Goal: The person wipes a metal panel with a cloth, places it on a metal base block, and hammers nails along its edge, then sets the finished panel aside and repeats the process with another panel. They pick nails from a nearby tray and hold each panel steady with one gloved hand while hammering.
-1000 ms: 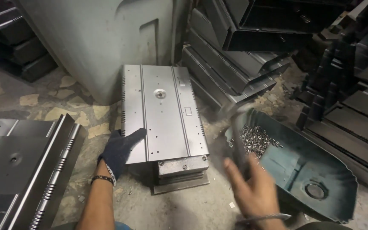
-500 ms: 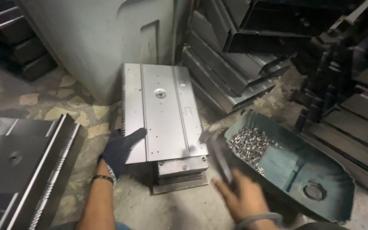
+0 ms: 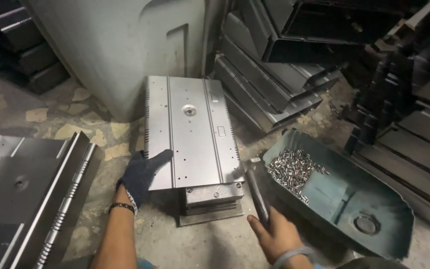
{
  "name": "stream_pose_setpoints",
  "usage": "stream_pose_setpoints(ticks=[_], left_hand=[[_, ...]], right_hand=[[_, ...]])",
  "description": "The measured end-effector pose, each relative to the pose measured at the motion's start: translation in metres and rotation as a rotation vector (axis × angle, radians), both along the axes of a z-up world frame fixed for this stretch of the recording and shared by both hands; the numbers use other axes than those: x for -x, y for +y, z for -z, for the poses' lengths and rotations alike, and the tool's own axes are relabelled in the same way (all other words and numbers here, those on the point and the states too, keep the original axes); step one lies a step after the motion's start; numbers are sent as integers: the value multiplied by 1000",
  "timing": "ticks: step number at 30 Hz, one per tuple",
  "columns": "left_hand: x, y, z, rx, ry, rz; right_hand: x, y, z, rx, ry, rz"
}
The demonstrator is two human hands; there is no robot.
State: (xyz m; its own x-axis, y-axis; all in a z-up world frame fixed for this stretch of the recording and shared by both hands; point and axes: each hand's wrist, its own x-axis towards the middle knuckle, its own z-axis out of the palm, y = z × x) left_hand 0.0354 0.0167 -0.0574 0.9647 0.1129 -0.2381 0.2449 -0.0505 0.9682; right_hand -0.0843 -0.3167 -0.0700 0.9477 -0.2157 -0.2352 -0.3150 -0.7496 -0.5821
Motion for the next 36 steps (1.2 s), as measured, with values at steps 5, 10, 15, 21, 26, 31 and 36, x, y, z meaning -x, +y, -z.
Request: stream_pose_setpoints(ticks=[5, 10, 15, 21, 26, 31, 36], left_hand=[[-9, 16, 46, -277, -182, 101], [0, 4, 5, -118, -64, 68], [1, 4, 4, -44, 8, 22], [-4, 7, 21, 123, 138, 14], [-3, 4, 8, 345, 364, -171], [-2, -11, -9, 654, 265, -178], [-13, -7, -11, 1013, 217, -157]], right_hand=[[-40, -37, -35, -79, 105, 202], [-109, -104, -56, 458, 154, 35], [-125, -130, -6, 746, 218, -23], [-136, -113, 31, 790, -109, -339], [-181, -152, 149, 119, 172, -199], [-167, -144, 108, 110, 347, 13], [-170, -164, 119, -60, 271, -95]])
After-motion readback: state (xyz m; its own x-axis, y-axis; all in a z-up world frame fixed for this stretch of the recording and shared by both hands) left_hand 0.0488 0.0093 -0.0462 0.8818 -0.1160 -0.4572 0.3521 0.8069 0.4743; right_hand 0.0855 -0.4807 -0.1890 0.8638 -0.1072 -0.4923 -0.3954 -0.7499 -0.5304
